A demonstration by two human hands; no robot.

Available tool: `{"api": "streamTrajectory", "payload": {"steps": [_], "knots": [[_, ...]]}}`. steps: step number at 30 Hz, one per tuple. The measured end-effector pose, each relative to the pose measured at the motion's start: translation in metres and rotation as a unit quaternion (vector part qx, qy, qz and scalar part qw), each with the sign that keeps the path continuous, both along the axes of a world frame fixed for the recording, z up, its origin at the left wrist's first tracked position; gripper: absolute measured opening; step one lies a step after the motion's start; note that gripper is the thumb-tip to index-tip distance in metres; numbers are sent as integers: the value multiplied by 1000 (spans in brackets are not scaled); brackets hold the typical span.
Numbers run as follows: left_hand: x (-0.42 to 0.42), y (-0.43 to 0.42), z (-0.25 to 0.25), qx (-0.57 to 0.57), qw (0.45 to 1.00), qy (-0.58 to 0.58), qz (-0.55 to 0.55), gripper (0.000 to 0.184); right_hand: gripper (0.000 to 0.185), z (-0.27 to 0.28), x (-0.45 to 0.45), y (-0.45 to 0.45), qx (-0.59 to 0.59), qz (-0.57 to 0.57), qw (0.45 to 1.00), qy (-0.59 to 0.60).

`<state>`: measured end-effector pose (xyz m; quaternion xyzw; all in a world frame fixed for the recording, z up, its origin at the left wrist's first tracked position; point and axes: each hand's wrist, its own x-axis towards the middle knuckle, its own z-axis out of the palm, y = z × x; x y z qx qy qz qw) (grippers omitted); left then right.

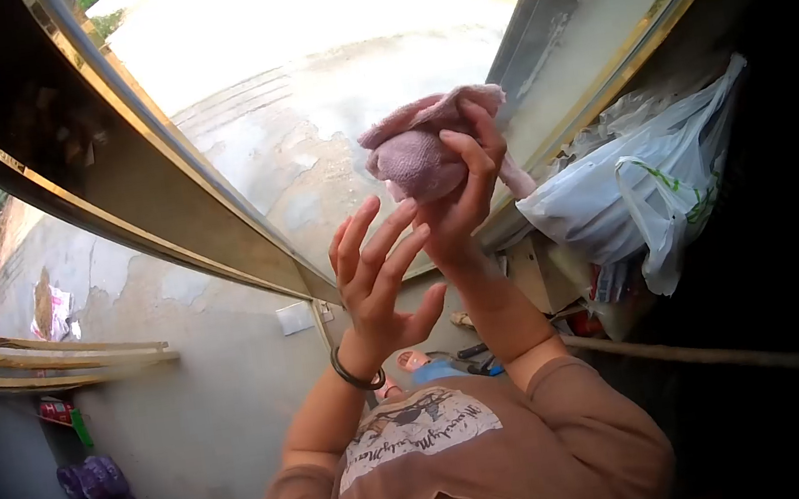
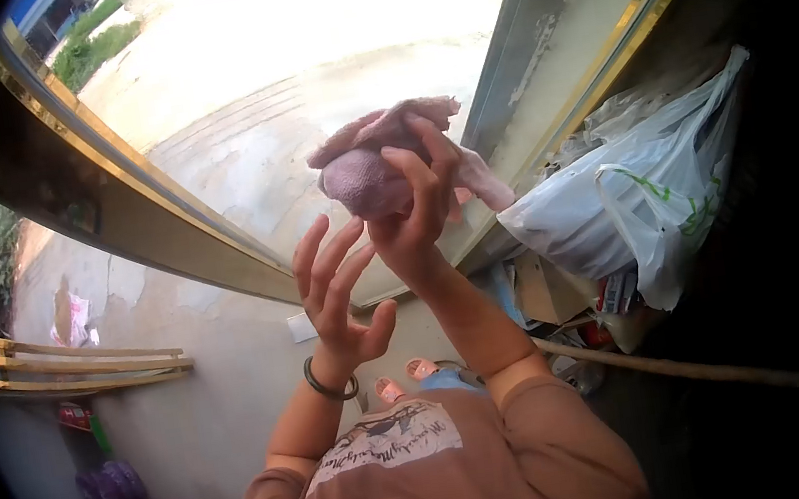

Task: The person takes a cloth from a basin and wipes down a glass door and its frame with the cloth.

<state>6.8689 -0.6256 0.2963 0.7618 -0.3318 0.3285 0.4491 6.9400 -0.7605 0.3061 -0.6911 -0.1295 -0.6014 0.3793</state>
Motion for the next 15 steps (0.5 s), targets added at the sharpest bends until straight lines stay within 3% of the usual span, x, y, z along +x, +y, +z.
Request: {"api": "streamTrajectory", "payload": {"steps": [4,6,7,8,10,11,12,15], "knots": [[-27,39,-31,-85,991,29,95,41,44,15,23,17,-125,-67,985,-94],[-38,54,-56,-99,983,73,137,39,25,-42,23,38,-266,-2,961,-71],[-44,60,-68,-104,977,96,156,39,24,-115,33,40,-346,104,932,-19],[-49,65,-78,-111,972,109,173,36,29,-132,27,45,-450,151,880,-9],[-62,79,-86,-87,970,120,192,32,34,-185,21,52,-394,317,839,200],[-68,84,-89,-76,969,127,200,29,34,-174,15,49,-281,464,764,350],[-74,86,-91,-76,966,136,206,29,33,-169,12,52,-263,482,717,429],[-78,94,-93,-80,964,123,221,27,30,-132,6,55,-441,419,707,359]]}}
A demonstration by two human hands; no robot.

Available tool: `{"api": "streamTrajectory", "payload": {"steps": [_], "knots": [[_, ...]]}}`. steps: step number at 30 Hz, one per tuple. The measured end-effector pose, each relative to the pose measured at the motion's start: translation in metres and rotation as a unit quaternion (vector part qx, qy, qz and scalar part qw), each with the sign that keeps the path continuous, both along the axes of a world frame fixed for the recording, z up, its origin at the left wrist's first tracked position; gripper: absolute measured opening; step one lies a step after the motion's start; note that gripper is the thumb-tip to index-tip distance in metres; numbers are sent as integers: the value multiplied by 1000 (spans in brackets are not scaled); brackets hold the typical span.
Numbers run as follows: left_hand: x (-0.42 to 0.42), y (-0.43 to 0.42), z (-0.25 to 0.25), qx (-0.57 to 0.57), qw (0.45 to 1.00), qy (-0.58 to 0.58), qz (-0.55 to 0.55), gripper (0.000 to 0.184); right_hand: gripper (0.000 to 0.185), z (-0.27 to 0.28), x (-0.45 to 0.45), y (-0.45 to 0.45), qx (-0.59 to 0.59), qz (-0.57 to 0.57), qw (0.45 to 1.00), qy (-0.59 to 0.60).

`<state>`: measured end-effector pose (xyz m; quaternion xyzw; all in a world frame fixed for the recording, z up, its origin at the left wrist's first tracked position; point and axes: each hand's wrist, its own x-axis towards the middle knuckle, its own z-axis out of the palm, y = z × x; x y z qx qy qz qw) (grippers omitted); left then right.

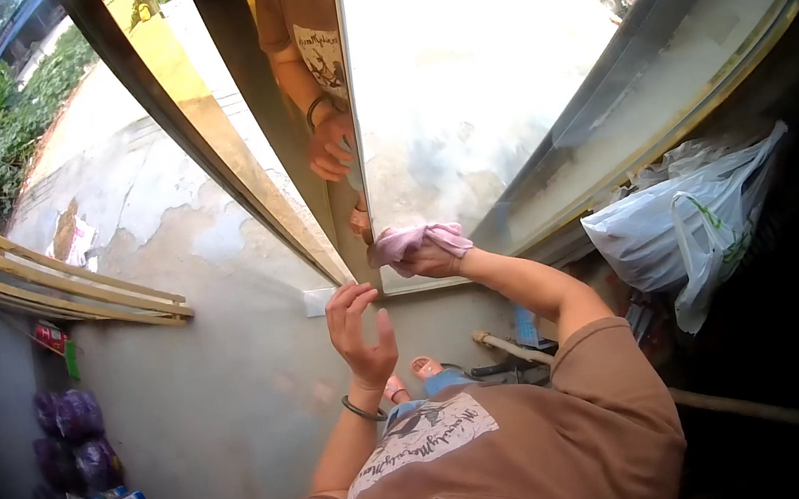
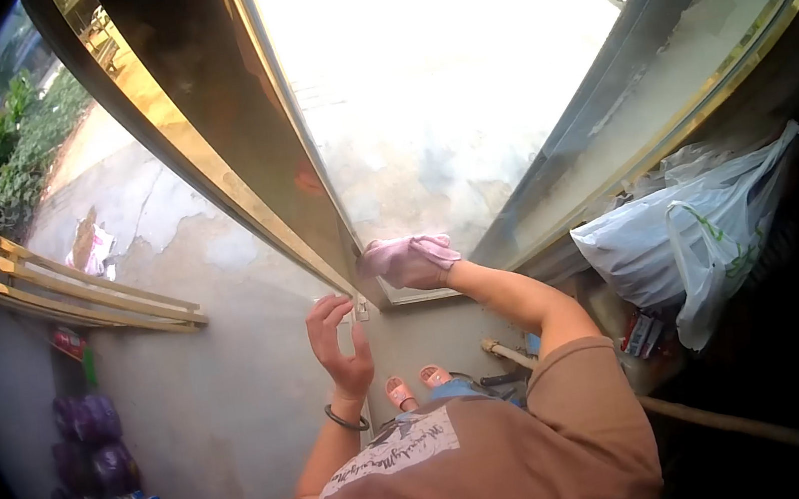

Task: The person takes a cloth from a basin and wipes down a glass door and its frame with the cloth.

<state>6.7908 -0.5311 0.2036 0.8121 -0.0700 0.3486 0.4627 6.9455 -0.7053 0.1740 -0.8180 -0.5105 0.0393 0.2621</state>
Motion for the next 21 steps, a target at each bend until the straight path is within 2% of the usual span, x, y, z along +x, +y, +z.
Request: {"api": "streamTrajectory", "payload": {"steps": [1,2,4,5,6,7,9,11,14,17,19,20,21], "knots": [[-1,3,1,-4,1000,-21,13,26,30,23,2,4,54,17,998,-23],[-2,3,3,-10,999,-40,27,26,26,40,5,11,83,-49,995,31],[1,11,23,-35,995,-80,47,23,17,107,11,17,242,25,961,-133],[2,16,33,-48,993,-95,60,22,16,160,7,22,288,15,957,-30],[1,20,39,-52,991,-105,67,22,19,193,12,22,313,8,940,-138],[2,26,43,-54,989,-114,73,23,21,215,15,20,283,-29,890,-357],[1,36,49,-65,985,-128,92,24,26,242,26,27,281,-106,749,-590],[1,42,46,-83,982,-123,118,25,31,241,33,55,315,-109,760,-559],[-1,46,34,-101,980,-104,140,23,36,171,32,83,276,-105,774,-560],[-3,48,19,-97,983,-66,142,22,39,55,23,80,150,-39,873,-463],[-5,51,7,-95,985,-47,135,21,41,-14,19,64,110,16,909,-403],[-8,53,-1,-93,987,-36,129,21,41,-40,14,66,82,22,981,-175],[-10,54,-10,-97,986,-23,131,21,40,-64,17,61,32,44,945,-322]]}}
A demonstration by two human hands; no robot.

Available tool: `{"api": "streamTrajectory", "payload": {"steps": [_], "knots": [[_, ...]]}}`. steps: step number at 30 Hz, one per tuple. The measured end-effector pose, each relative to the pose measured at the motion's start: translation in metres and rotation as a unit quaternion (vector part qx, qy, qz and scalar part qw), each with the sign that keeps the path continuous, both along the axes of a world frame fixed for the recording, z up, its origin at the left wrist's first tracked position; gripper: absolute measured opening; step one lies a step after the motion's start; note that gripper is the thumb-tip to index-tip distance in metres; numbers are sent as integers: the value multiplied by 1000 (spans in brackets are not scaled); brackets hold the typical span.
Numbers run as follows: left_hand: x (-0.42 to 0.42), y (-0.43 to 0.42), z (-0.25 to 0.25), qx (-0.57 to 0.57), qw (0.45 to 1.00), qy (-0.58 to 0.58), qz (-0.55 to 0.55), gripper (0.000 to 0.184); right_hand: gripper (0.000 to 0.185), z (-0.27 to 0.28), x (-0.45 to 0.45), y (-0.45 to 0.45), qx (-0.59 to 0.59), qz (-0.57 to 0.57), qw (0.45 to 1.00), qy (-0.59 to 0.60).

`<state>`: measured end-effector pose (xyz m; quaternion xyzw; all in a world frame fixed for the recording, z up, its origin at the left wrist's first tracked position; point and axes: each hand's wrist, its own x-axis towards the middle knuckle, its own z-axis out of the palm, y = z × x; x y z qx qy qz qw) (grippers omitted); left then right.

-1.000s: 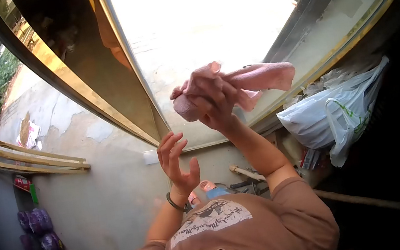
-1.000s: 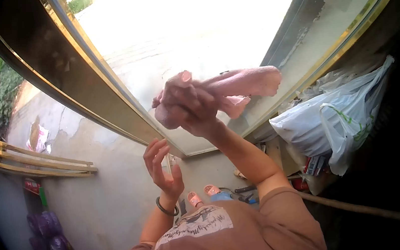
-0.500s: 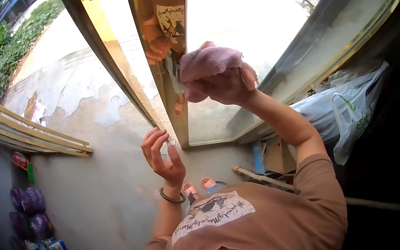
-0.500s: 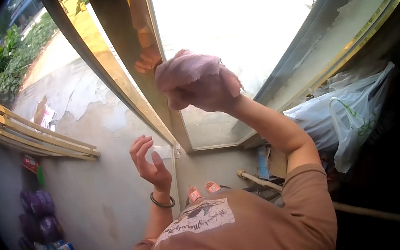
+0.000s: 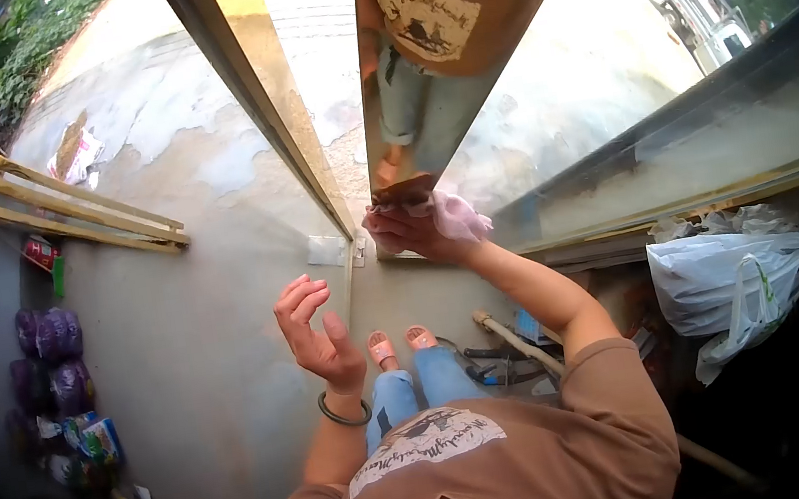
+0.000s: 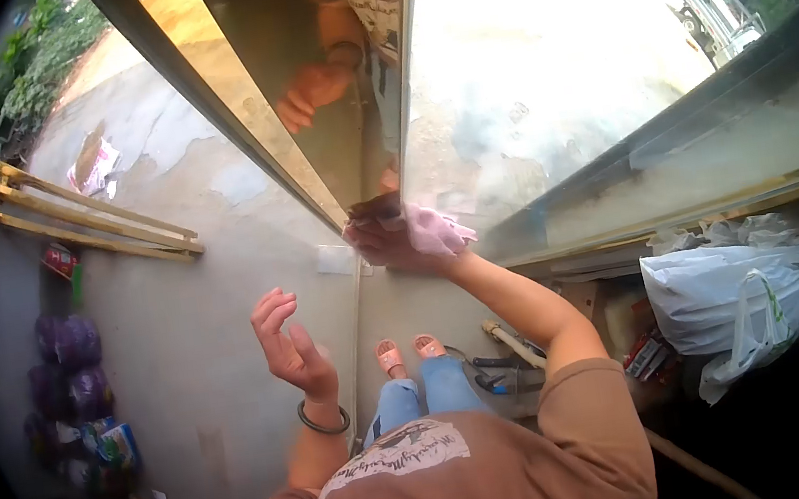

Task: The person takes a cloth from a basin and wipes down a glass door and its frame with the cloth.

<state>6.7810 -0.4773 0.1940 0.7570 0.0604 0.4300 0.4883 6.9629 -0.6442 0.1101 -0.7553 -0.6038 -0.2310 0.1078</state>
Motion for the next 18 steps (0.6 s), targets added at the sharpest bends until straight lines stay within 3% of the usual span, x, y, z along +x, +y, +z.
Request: {"api": "streamTrajectory", "payload": {"steps": [2,3,5,9,12,15,16,18], "knots": [[-2,1,-24,-15,1000,20,-4,21,37,-54,1,3,19,-9,996,85],[-2,1,-36,-17,1000,23,-6,21,35,-73,-3,7,82,-14,944,319],[-1,0,-54,-27,999,30,-11,20,36,-95,-9,3,71,-51,859,504],[-6,-6,-69,-41,997,58,-4,18,35,-88,-20,-22,-120,-139,921,343],[-7,-9,-69,-56,997,50,8,15,29,-44,-26,-30,-27,-158,964,213],[-13,-7,-69,-61,997,37,20,17,28,57,-22,-22,108,-95,988,49],[-17,-6,-66,-53,998,35,20,18,29,89,-18,-17,153,-70,985,-44],[-21,-8,-57,-44,998,24,37,18,32,130,-9,2,256,-59,958,-112]]}}
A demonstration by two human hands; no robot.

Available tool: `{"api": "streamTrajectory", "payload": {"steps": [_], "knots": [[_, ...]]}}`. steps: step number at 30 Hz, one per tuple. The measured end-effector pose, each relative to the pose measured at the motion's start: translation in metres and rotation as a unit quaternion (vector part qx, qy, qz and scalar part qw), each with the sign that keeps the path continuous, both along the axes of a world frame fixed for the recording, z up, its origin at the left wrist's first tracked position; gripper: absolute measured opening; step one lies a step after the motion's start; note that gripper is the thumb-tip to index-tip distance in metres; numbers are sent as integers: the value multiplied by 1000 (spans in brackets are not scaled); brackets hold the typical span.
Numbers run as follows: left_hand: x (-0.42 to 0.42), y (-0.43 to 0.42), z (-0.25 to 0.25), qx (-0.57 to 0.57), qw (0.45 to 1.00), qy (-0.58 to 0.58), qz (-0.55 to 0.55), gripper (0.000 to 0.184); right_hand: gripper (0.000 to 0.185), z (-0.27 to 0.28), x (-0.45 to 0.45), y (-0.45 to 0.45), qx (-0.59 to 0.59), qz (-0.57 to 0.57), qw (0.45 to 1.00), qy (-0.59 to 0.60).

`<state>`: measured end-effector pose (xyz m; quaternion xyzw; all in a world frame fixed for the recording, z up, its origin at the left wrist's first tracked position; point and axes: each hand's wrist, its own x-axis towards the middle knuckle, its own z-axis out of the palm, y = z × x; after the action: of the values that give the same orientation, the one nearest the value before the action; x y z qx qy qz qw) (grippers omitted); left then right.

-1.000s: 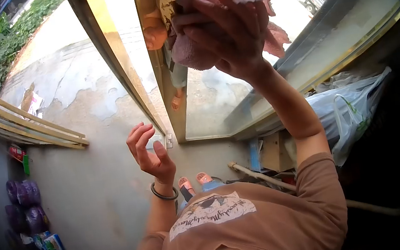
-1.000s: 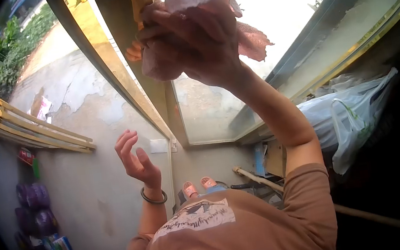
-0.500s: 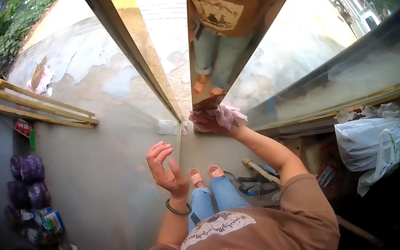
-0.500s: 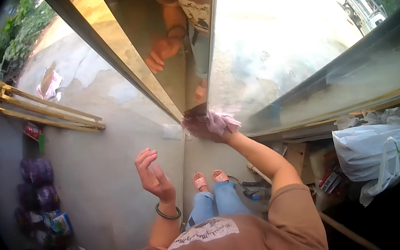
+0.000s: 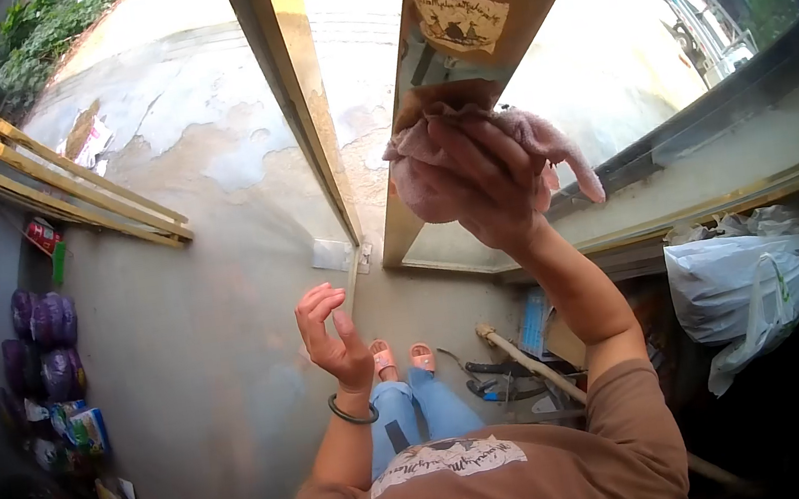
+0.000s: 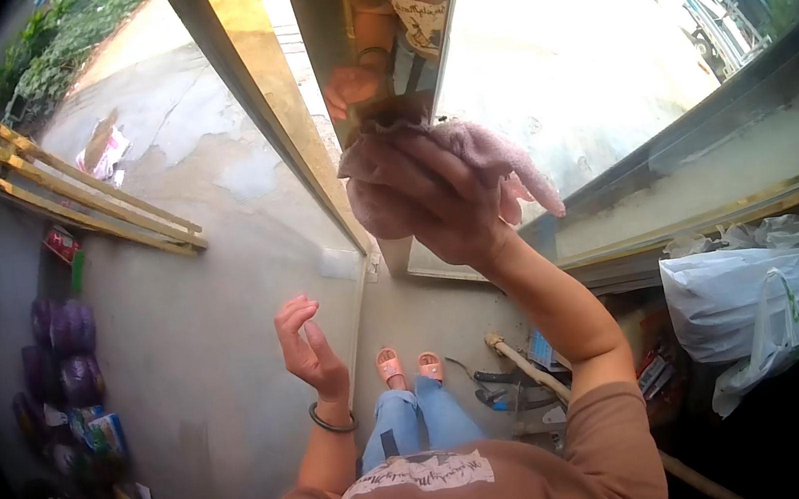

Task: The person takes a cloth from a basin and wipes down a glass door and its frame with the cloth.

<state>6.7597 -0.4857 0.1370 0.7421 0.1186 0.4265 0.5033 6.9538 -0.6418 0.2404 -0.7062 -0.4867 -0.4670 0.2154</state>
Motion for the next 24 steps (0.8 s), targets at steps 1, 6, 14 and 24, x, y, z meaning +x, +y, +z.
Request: {"api": "streamTrajectory", "payload": {"steps": [1,6,14,24], "knots": [[-8,-2,7,3,1000,1,10,16,35,21,-1,9,43,2,999,-22],[-45,-2,71,97,994,-49,28,18,45,145,-2,90,282,165,944,-54],[-106,11,104,163,984,-37,63,16,45,265,28,220,416,363,832,48],[-121,20,13,97,990,104,12,17,52,-102,19,216,402,202,861,239]]}}
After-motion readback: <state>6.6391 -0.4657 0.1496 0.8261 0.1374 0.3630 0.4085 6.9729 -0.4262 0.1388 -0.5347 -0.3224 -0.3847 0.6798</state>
